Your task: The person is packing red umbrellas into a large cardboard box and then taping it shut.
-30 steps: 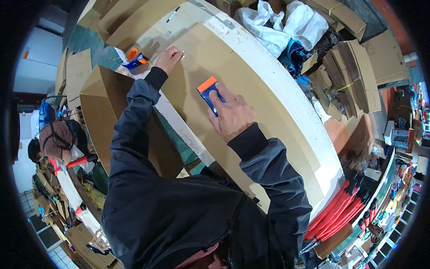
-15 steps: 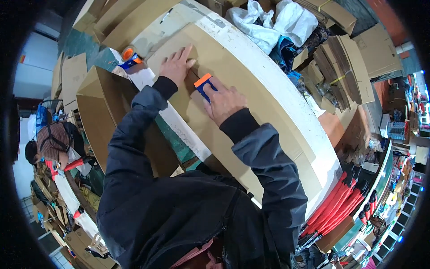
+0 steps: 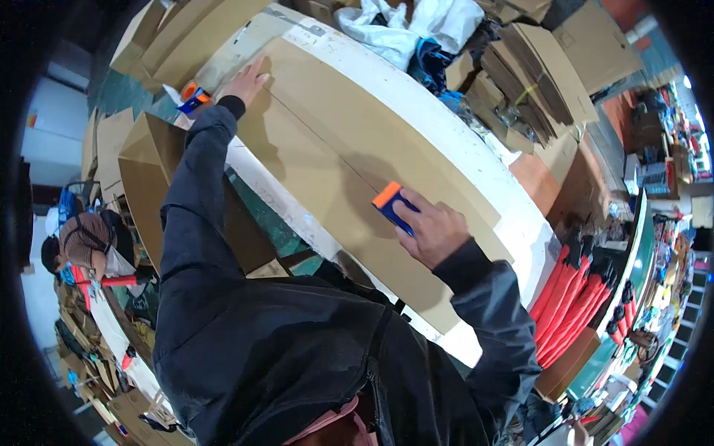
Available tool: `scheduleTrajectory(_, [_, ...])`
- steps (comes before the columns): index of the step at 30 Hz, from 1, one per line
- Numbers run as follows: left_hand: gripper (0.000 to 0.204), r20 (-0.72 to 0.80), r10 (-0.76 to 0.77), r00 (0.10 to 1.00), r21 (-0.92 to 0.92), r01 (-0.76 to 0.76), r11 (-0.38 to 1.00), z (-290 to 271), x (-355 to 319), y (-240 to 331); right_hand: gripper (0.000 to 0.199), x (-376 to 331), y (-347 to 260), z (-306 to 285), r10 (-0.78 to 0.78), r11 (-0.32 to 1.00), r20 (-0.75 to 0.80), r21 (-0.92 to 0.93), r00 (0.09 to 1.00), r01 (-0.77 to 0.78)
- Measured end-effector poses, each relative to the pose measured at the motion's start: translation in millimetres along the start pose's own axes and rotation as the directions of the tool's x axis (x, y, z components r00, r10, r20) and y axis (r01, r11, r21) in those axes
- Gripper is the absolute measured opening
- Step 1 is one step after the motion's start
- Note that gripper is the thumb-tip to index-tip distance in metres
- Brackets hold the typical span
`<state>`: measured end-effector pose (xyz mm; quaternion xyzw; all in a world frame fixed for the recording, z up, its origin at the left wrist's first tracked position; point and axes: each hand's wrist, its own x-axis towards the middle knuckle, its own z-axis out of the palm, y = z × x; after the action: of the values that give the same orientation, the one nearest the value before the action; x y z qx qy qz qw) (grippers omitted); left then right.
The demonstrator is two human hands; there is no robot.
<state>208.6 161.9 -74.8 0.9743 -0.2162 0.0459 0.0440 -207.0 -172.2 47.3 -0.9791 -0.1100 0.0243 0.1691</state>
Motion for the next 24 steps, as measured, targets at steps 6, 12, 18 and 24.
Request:
scheduleTrajectory(6, [0.064,0.031,-0.042,0.999,0.006,0.042,0.999,18.5,11.2,-10.2,0.04,-138.0,32.7,-15.9,0.099,0.994,0.125,-0.055,0.987,-0.093])
scheduleTrajectory(12, [0.054,0.052,0.052,0.997,0.204,-0.062,0.977,73.4,40.5,-69.6,0.043,-266.1,72.2,-33.7,0.227,0.973,0.231,-0.101,0.946,-0.208])
scheduleTrajectory(18, [0.047,0.071,0.373,0.925,0.572,-0.344,0.745,109.4,64.9,-103.7,0.043,-328.3,86.6,3.3,0.321,0.941,0.211,-0.18,0.923,-0.285])
scheduleTrajectory(24, [0.065,0.002,-0.071,0.997,0.019,0.071,0.997,99.4,51.9,-58.0,0.042,-315.8,98.4,29.3,0.294,0.951,0.096,-0.128,0.951,-0.282])
